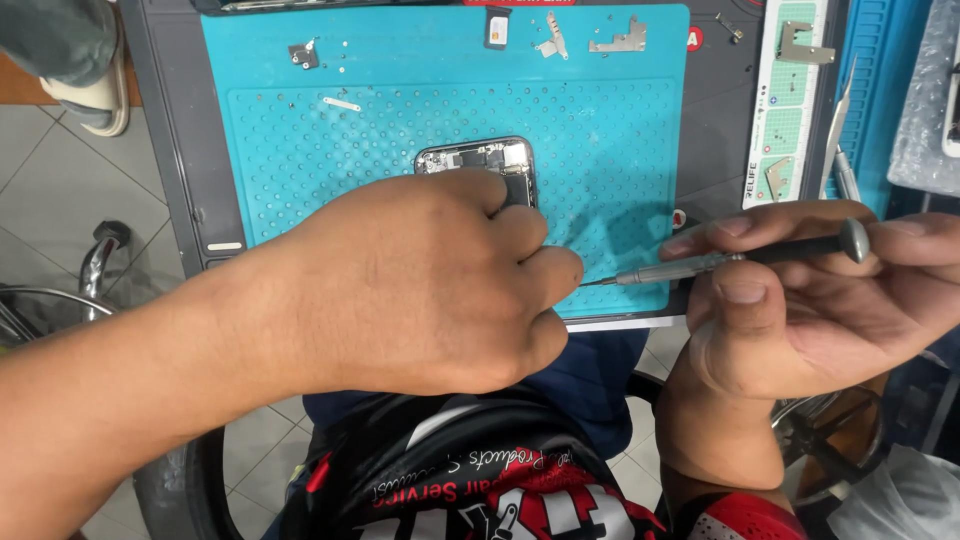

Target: Removing internal screws from a smartphone using a precision screwdriver on a repair bench.

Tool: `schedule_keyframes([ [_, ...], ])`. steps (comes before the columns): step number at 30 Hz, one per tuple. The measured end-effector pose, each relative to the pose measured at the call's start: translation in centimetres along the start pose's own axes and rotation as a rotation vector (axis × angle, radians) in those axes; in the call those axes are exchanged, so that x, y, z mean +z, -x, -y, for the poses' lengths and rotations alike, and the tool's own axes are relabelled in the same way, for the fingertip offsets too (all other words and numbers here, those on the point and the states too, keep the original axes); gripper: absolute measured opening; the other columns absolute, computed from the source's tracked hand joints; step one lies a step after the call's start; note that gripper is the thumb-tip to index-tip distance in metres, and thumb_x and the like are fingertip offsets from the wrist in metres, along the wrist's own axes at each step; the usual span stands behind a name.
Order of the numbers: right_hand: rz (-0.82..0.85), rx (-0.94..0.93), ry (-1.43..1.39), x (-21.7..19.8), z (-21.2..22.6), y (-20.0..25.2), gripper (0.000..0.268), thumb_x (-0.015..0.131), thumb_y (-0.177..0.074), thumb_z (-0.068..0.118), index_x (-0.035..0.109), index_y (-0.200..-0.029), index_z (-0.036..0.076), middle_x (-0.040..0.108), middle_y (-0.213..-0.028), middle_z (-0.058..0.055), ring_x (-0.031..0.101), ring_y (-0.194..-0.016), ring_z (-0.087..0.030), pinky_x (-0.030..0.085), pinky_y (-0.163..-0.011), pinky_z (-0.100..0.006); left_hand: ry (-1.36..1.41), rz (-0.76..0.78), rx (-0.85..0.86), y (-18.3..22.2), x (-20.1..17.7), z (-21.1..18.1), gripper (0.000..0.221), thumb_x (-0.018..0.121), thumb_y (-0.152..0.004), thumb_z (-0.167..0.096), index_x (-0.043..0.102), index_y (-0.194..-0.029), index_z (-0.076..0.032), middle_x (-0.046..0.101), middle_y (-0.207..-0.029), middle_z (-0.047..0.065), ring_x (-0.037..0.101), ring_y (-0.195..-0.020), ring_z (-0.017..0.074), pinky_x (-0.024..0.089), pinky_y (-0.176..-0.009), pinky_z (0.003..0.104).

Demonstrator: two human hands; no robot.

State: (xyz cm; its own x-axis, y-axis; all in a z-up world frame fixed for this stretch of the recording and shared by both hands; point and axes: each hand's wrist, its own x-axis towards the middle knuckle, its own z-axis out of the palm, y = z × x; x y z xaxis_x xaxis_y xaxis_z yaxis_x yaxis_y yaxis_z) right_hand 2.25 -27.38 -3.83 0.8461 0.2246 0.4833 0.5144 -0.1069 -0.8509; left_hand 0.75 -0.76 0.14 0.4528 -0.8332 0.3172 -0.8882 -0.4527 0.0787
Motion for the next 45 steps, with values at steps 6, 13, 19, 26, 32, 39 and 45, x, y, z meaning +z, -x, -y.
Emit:
schedule_keyframes([
  [6,-0.061,-0.012,0.003,0.5,-0.1,0.0,0.039,0.058,-0.105,0.007,0.031,-0.131,0.017,0.044,-0.099,-0.024,0.056,-0.082,-0.031,0.065,-0.07,-0.056,-0.004,-0.026,0.01,0.2,0.4,-0.1,0.032,0.071,-0.085,-0.007,0.054,-0.065,-0.025,0.048,-0.065,-0.001,0.047,-0.056,0.023,0.036,-0.051,0.035],
  [13,-0.065,-0.024,-0.008,0.4,-0.5,0.0,0.04,0.058,-0.104,0.007,0.032,-0.132,0.017,0.043,-0.098,-0.024,0.055,-0.082,-0.029,0.064,-0.068,-0.054,0.019,-0.133,-0.044,1.6,0.4,0.1,0.032,0.068,-0.098,-0.005,0.051,-0.074,-0.018,0.048,-0.073,0.001,0.044,-0.062,0.0203,0.036,-0.051,0.034],
  [19,-0.161,0.005,-0.029,0.3,-1.1,0.5,0.039,0.06,-0.106,0.015,0.036,-0.136,0.018,0.044,-0.096,-0.022,0.054,-0.083,-0.027,0.06,-0.065,-0.052,0.267,-0.177,-0.297,3.9,-1.5,-1.3,0.028,0.039,-0.109,-0.022,0.059,-0.093,-0.01,0.049,-0.084,0.007,0.046,-0.062,0.0297,0.038,-0.058,0.041],
  [26,-0.345,0.006,0.1,-3.3,-1.4,-0.6,0.042,0.068,-0.108,0.038,0.056,-0.125,0.001,0.053,-0.091,-0.021,0.049,-0.064,-0.023,0.047,-0.053,-0.038,0.326,-0.237,-0.5,5.1,-0.4,-3.4,0.018,0.057,-0.101,-0.021,0.069,-0.093,-0.01,0.053,-0.077,0.005,0.052,-0.061,0.0262,0.041,-0.059,0.037],
  [32,-0.383,0.196,0.373,-12.3,-2.2,-0.7,0.037,0.063,-0.114,0.032,0.058,-0.125,-0.003,0.061,-0.115,-0.016,0.049,-0.081,-0.015,0.043,-0.083,-0.027,0.44,-0.267,-0.577,4.6,-0.3,-3.1,0.017,0.061,-0.096,-0.02,0.07,-0.086,-0.009,0.057,-0.073,0.006,0.053,-0.059,0.0252,0.042,-0.056,0.038],
  [39,-0.073,0.269,0.689,-16.2,-0.9,0.5,0.016,0.062,-0.121,0.0,0.062,-0.136,-0.003,0.069,-0.13,-0.02,0.057,-0.104,-0.021,0.045,-0.096,-0.032,0.451,-0.289,-0.613,4.5,-0.5,-3.4,0.013,0.067,-0.092,-0.014,0.068,-0.082,-0.005,0.057,-0.068,0.006,0.049,-0.054,0.0243,0.04,-0.053,0.036],
  [45,0.303,0.117,0.876,-9.8,3.0,-2.5,0.008,0.079,-0.102,-0.019,0.074,-0.107,-0.017,0.075,-0.11,-0.029,0.069,-0.092,-0.032,0.049,-0.071,-0.035,0.448,-0.268,-0.643,4.3,-0.7,-3.5,0.016,0.064,-0.094,-0.016,0.068,-0.082,-0.007,0.057,-0.069,0.006,0.051,-0.056,0.0244,0.042,-0.054,0.037],
])
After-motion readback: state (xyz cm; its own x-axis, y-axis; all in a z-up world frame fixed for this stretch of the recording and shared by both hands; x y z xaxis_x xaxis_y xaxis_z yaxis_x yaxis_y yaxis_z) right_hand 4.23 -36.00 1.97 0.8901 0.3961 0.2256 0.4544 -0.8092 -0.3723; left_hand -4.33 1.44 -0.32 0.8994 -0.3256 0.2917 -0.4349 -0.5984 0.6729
